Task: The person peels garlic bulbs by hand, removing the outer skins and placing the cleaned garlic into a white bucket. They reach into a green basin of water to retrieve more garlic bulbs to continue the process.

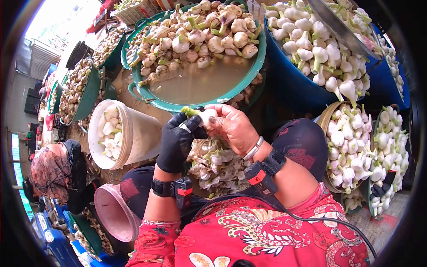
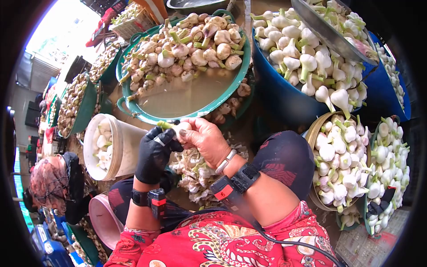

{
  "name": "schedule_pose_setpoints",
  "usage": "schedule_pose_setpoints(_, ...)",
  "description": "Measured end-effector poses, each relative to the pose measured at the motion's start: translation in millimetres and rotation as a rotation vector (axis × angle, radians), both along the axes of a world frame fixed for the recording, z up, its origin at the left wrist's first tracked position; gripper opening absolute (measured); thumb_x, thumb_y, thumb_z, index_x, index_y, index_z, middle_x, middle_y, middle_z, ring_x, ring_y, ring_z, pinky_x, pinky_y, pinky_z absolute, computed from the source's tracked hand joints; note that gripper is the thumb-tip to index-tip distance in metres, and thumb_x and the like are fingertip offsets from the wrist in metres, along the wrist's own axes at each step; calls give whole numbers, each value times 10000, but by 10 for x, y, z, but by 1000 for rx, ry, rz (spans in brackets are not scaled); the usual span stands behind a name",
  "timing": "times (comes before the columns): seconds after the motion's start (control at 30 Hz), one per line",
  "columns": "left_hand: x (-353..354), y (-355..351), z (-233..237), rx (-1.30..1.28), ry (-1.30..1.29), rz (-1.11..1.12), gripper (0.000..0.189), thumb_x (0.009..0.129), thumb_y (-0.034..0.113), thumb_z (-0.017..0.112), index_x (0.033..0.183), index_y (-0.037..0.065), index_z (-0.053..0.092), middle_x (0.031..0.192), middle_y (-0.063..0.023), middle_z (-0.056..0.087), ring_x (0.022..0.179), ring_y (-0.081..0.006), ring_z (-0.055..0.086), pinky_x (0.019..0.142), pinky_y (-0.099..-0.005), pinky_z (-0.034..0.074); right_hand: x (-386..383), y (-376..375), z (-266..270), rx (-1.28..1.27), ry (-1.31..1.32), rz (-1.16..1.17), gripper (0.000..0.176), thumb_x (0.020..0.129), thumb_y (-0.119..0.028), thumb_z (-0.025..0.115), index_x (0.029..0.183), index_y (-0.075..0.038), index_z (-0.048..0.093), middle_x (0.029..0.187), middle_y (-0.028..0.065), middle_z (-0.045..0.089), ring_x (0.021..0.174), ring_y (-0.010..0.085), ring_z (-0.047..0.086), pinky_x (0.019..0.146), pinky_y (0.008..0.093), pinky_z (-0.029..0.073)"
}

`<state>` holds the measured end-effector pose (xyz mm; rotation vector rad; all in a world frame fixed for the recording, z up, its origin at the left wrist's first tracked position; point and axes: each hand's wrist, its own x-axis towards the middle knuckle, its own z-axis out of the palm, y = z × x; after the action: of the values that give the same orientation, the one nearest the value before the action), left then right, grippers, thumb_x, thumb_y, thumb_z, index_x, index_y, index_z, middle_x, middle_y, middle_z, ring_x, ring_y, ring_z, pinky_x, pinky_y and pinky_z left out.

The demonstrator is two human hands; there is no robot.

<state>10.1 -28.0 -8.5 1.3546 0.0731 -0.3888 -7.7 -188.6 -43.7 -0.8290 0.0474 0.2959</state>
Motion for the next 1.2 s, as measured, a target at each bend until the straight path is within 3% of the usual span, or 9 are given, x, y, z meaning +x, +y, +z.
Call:
schedule_pose_setpoints(0.17, -21, 88, -72, 176, -89, -19, 178, 855, 64, 602, 1013, -7, 643, 831, -56, 656, 707, -131, 627, 649, -261, 502, -13, -43, -96, 190, 105, 187, 296, 957, -271, 488, 1105, -21, 545, 893, 56, 621, 728, 134, 568, 637, 252, 461)
schedule_pose_setpoints(0.37, 2, 110, -82, 710, -813, -173, 192, 794, 18, 604, 983, 29, 633, 874, -95, 630, 778, -217, 632, 720, -312, 493, -30, -121, -9, 469, 290, 708, 325, 945, -328, 497, 1085, -40, 555, 929, 133, 633, 705, 167, 588, 599, 288, 477)
schedule_pose_setpoints(0.63, -156, 392, -130, 127, 59, -73, 340, 886, 128, 576, 1188, -27, 550, 946, -56, 642, 772, -123, 607, 719, -256, 507, 4, -194, 24, 252, 170, 384, 332, 910, -235, 588, 1171, -41, 518, 1011, 117, 616, 829, 198, 645, 689, 297, 544)
schedule_pose_setpoints(0.7, -253, 191, 5, -1, 1, -15, 317, 880, 118, 581, 1163, -25, 568, 931, -48, 644, 772, -116, 600, 721, -257, 499, 10, -152, -16, 277, 169, 388, 321, 911, -207, 587, 1180, -48, 515, 996, 114, 622, 841, 203, 651, 705, 299, 555)
schedule_pose_setpoints(0.83, -235, 72, 93, 105, -174, 37, 249, 871, 98, 588, 1085, -26, 620, 916, -43, 653, 791, -107, 592, 732, -246, 478, -23, -94, 122, 104, 228, 312, 233, 899, -159, 597, 1095, -35, 571, 956, 104, 636, 823, 186, 646, 710, 288, 544)
schedule_pose_setpoints(0.93, -72, 218, -42, 161, -233, 41, 217, 870, 86, 587, 1051, -21, 642, 933, -57, 664, 792, -108, 598, 719, -255, 485, -44, 13, 36, -713, -582, -383, 77, 814, -58, 602, 866, -20, 644, 888, 102, 650, 766, 204, 630, 700, 304, 499)
schedule_pose_setpoints(0.97, -22, 231, -23, 144, -255, 88, 218, 871, 86, 590, 1055, -18, 642, 940, -59, 667, 792, -109, 600, 716, -263, 490, -86, 5, 48, -708, -585, -381, 77, 814, -58, 602, 866, -20, 644, 888, 102, 650, 766, 204, 630, 700, 304, 499)
schedule_pose_setpoints(1.07, 20, 213, 61, 159, -356, 105, 220, 866, 74, 595, 1062, -17, 640, 959, -68, 666, 801, -129, 614, 716, -271, 503, -165, -32, 8, -1070, -705, 449, 146, 762, -88, 606, 884, -24, 655, 793, 203, 631, 744, 351, 618, 690, 355, 505)
schedule_pose_setpoints(1.2, -25, 192, 28, -8, -198, 119, 239, 867, 71, 593, 1087, -16, 626, 974, -83, 661, 822, -151, 624, 763, -287, 519, -62, -86, 28, -1190, -518, 128, 190, 760, -88, 646, 938, -20, 645, 733, 131, 637, 712, 230, 644, 667, 323, 508)
